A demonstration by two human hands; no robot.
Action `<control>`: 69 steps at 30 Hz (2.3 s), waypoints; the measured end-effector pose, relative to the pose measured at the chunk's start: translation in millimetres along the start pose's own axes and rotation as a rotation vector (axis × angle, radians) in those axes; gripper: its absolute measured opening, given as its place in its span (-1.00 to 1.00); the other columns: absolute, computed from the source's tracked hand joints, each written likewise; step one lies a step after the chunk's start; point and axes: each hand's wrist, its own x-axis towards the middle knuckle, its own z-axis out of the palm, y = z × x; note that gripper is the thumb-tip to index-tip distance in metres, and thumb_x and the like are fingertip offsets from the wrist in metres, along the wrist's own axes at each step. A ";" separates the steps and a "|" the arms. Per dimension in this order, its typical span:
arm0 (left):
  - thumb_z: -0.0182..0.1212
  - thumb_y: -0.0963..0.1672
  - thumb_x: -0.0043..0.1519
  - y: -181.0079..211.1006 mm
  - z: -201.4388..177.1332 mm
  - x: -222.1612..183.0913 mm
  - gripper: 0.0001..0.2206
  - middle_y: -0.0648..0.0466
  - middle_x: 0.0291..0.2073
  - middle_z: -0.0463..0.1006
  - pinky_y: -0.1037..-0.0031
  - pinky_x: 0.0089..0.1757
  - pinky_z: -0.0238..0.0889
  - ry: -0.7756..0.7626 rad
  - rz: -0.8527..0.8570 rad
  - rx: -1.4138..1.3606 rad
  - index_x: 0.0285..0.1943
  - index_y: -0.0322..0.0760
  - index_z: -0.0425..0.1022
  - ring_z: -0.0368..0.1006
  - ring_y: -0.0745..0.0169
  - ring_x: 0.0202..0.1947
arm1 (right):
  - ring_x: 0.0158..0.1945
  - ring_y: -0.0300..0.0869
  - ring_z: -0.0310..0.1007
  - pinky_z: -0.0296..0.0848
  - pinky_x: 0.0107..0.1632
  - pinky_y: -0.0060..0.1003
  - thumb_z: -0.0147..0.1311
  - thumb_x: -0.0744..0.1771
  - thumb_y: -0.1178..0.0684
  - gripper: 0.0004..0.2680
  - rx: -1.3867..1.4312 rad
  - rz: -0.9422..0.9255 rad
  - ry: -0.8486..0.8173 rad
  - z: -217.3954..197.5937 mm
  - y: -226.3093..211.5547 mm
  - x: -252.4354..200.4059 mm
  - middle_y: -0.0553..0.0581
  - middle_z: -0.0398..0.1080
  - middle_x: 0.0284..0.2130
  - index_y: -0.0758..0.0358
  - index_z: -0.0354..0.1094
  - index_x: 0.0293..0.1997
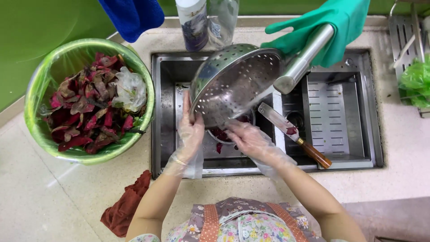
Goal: Peeling and washing beetroots in a kitchen sink.
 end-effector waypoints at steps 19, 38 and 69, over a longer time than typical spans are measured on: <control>-0.03 -0.35 0.19 27.0 -47.8 -59.8 -0.20 -0.11 0.42 0.31 0.35 -0.18 0.12 0.292 0.361 0.157 0.63 0.03 -0.13 0.25 0.11 -0.22 | 0.06 0.22 0.47 0.47 0.09 0.13 -0.10 0.31 0.11 -0.61 -0.077 0.272 0.221 -74.6 -13.6 -31.4 0.25 0.50 -0.01 -0.02 0.33 0.31; -0.02 -0.27 0.30 65.3 -47.3 -59.0 -0.28 -0.26 0.39 0.30 -0.07 0.21 0.17 0.391 0.243 0.192 0.63 0.23 -0.10 0.26 -0.44 0.29 | -0.80 -0.12 0.34 0.43 -0.69 -0.27 0.03 0.38 0.03 -0.80 0.829 0.473 0.336 -109.2 -53.8 -19.2 0.32 0.36 -0.75 0.31 0.50 0.00; -0.04 -0.15 0.20 49.4 -41.4 -20.3 -0.31 0.05 0.37 0.36 0.07 0.19 0.26 0.032 -0.135 0.371 0.54 0.47 0.02 0.30 -0.23 0.29 | -0.25 0.22 0.57 0.62 -0.27 0.07 -0.08 0.31 0.08 -0.52 -0.674 0.085 0.383 -92.2 -1.2 -4.3 0.21 0.16 0.33 -0.51 0.12 0.38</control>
